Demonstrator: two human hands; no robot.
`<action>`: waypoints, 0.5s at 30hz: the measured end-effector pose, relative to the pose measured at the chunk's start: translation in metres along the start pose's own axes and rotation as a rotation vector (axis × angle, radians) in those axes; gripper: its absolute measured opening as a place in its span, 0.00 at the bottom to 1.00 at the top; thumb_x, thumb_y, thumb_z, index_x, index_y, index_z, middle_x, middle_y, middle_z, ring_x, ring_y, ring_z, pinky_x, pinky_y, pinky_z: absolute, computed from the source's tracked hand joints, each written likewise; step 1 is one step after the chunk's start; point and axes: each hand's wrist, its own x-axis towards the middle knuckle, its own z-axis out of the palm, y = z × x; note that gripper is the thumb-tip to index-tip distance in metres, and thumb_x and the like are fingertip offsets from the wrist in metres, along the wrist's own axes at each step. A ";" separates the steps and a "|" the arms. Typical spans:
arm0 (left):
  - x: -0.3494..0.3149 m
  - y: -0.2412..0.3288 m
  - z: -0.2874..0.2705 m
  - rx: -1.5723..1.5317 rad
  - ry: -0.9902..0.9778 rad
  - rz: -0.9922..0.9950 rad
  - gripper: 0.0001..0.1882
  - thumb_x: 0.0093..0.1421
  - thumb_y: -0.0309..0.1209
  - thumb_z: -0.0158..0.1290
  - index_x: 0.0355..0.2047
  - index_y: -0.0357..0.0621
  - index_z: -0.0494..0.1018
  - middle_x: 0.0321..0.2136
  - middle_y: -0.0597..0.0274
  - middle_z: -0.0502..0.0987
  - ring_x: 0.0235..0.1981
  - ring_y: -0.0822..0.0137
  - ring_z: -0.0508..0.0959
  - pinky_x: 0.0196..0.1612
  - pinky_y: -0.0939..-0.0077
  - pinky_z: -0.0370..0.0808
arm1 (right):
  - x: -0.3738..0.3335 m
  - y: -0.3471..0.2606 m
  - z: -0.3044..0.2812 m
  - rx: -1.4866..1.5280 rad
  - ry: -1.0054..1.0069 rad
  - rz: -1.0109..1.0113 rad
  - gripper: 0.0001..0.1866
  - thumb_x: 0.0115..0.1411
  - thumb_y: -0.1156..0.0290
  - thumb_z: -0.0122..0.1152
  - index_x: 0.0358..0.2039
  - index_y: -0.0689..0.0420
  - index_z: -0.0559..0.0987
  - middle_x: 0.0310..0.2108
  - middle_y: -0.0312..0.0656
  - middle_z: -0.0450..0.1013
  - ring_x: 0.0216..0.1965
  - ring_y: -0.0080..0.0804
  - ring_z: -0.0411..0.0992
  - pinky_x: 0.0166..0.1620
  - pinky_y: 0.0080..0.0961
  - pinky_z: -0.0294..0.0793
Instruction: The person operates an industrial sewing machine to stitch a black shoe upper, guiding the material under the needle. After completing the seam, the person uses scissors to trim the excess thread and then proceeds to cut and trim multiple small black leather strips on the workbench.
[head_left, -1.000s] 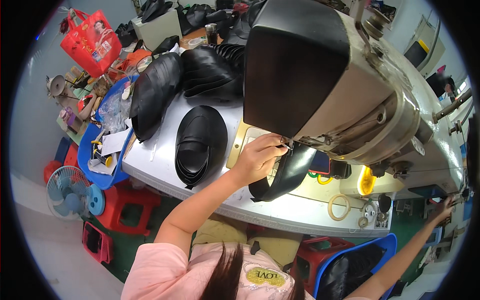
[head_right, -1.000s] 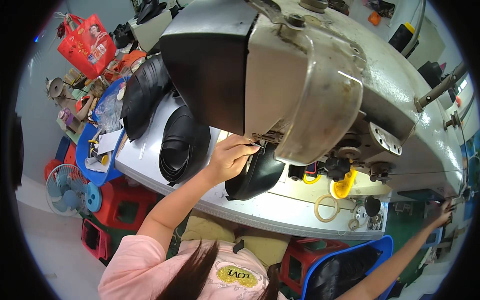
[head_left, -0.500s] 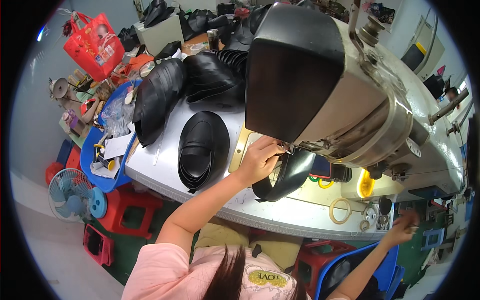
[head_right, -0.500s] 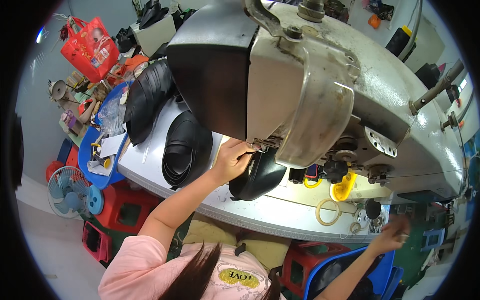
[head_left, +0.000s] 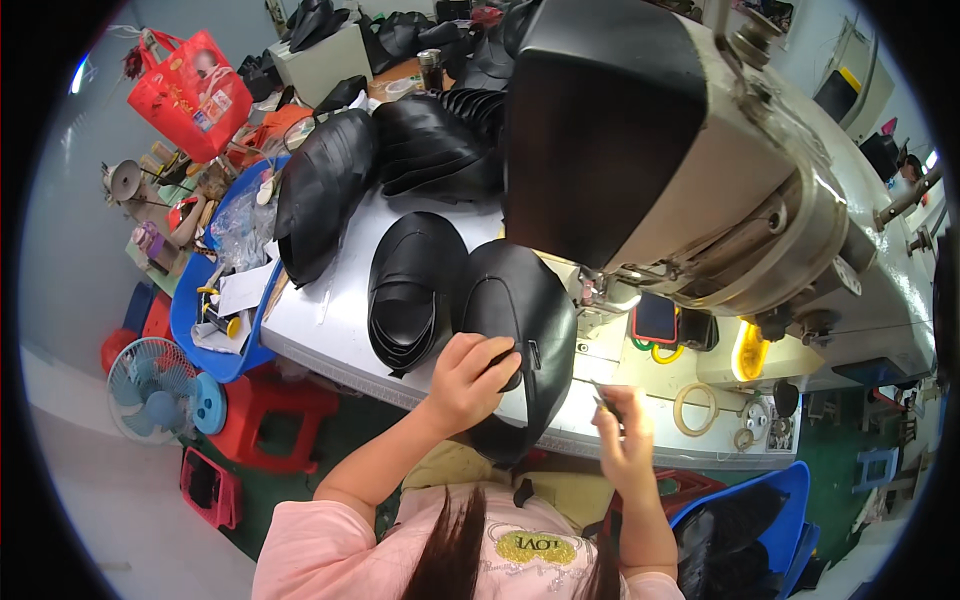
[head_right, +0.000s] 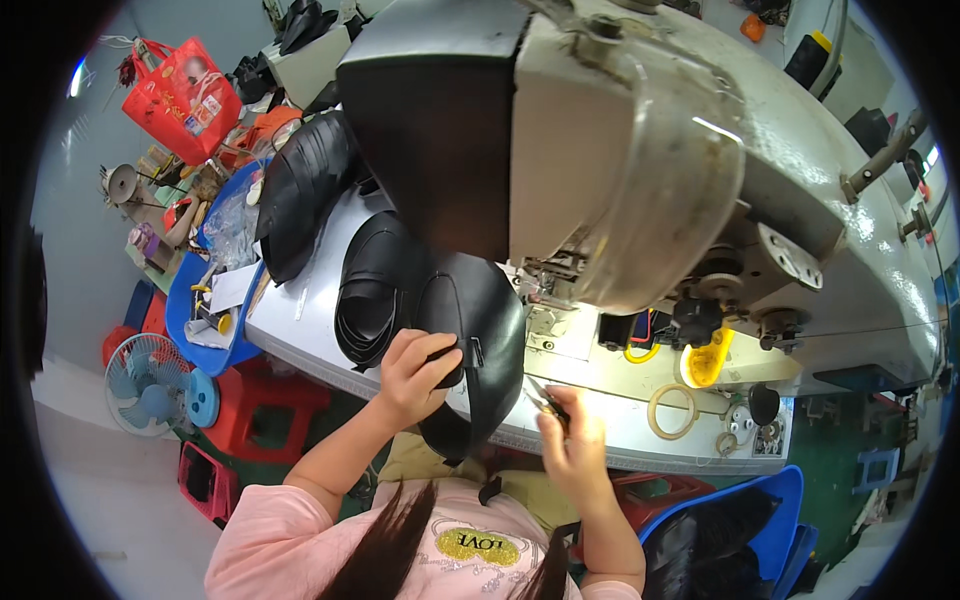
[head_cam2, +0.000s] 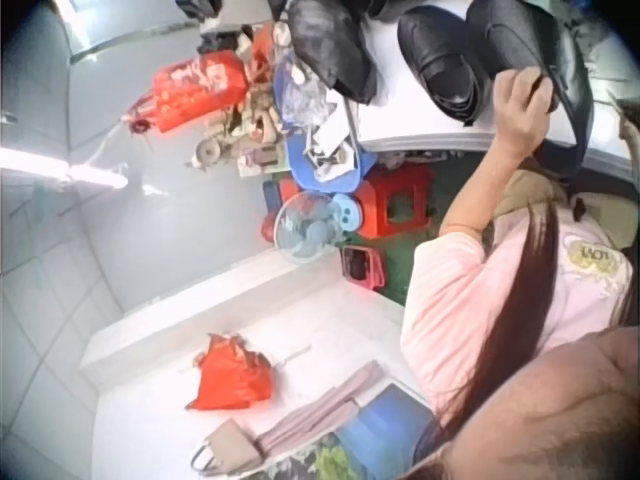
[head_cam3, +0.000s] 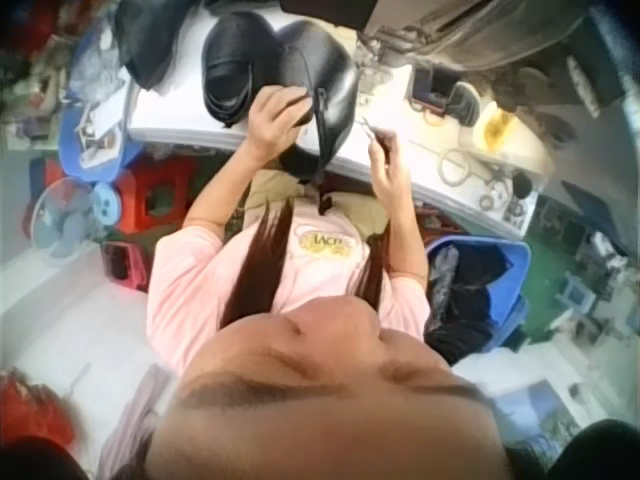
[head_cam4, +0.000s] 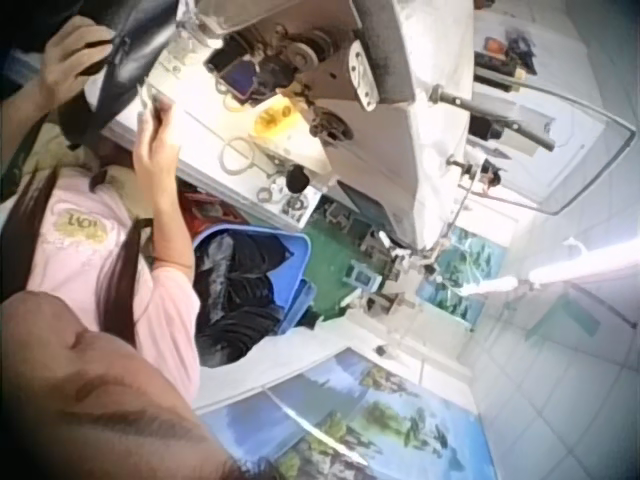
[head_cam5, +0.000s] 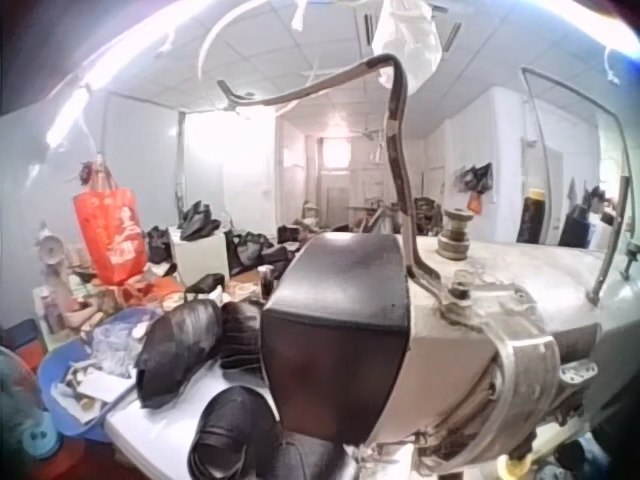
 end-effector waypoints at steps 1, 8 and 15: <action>-0.003 0.003 -0.002 0.020 -0.002 0.004 0.19 0.32 0.20 0.53 0.31 0.37 0.74 0.36 0.55 0.74 0.29 0.58 0.71 0.30 0.68 0.70 | 0.002 -0.005 0.010 -0.061 -0.004 -0.016 0.12 0.52 0.77 0.59 0.37 0.66 0.72 0.24 0.40 0.69 0.25 0.25 0.68 0.28 0.21 0.67; -0.012 0.009 -0.003 0.007 0.048 0.020 0.19 0.33 0.22 0.53 0.32 0.38 0.74 0.37 0.55 0.74 0.28 0.60 0.70 0.28 0.70 0.69 | 0.015 -0.007 0.038 -0.197 0.106 -0.130 0.12 0.49 0.76 0.66 0.30 0.63 0.71 0.24 0.40 0.67 0.20 0.26 0.66 0.23 0.19 0.66; -0.012 0.015 -0.002 -0.040 0.106 0.032 0.22 0.30 0.20 0.54 0.32 0.37 0.74 0.37 0.54 0.74 0.28 0.58 0.70 0.28 0.69 0.69 | 0.022 -0.004 0.037 -0.140 0.087 -0.206 0.12 0.46 0.79 0.68 0.28 0.63 0.71 0.22 0.39 0.67 0.20 0.24 0.64 0.23 0.17 0.64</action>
